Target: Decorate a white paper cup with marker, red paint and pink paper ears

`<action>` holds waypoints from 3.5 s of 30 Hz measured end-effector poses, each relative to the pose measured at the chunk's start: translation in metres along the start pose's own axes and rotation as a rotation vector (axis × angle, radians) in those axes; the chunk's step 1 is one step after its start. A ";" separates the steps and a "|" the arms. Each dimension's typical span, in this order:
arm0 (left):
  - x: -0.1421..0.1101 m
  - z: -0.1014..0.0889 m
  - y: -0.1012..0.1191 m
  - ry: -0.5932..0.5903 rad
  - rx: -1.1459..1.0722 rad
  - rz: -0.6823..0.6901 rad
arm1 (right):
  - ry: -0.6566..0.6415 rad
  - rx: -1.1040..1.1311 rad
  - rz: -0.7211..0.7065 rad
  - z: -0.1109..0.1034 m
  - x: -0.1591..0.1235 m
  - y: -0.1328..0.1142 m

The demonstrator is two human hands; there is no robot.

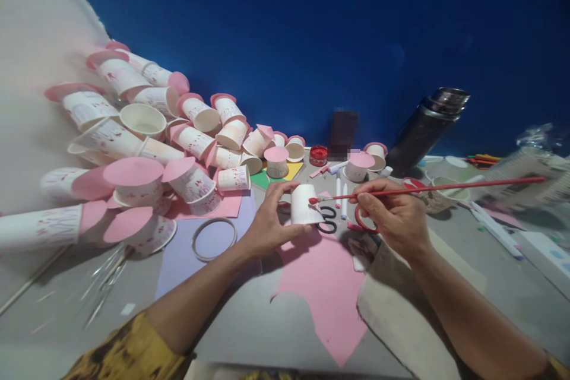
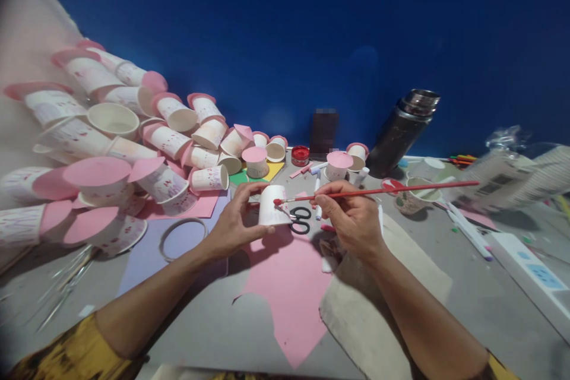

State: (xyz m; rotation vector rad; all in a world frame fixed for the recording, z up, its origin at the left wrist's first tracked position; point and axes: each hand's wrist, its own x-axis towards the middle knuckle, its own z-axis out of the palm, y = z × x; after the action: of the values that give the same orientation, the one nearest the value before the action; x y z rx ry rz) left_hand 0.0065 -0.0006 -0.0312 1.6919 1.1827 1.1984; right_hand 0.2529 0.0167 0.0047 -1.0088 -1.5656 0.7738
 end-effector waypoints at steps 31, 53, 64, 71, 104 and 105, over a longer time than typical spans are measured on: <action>0.000 0.001 0.000 -0.015 0.004 0.002 | -0.005 -0.020 -0.056 -0.001 0.002 0.000; -0.001 0.002 -0.001 -0.031 -0.017 0.017 | 0.133 0.009 0.044 0.003 0.002 0.007; -0.001 0.002 0.001 -0.037 -0.019 0.006 | 0.078 0.022 0.030 0.006 0.001 0.005; -0.001 0.003 0.001 -0.035 -0.006 -0.002 | 0.112 0.050 -0.002 0.006 0.001 0.000; 0.000 0.002 0.001 -0.028 -0.021 -0.005 | 0.092 -0.024 0.030 0.003 0.001 0.002; 0.000 0.002 0.001 -0.027 -0.020 -0.007 | 0.091 -0.026 0.024 0.003 0.001 0.002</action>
State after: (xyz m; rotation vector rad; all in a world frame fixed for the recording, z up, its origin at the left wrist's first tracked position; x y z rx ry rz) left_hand 0.0085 -0.0013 -0.0312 1.6827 1.1555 1.1764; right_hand 0.2504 0.0187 0.0032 -1.0686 -1.4912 0.7161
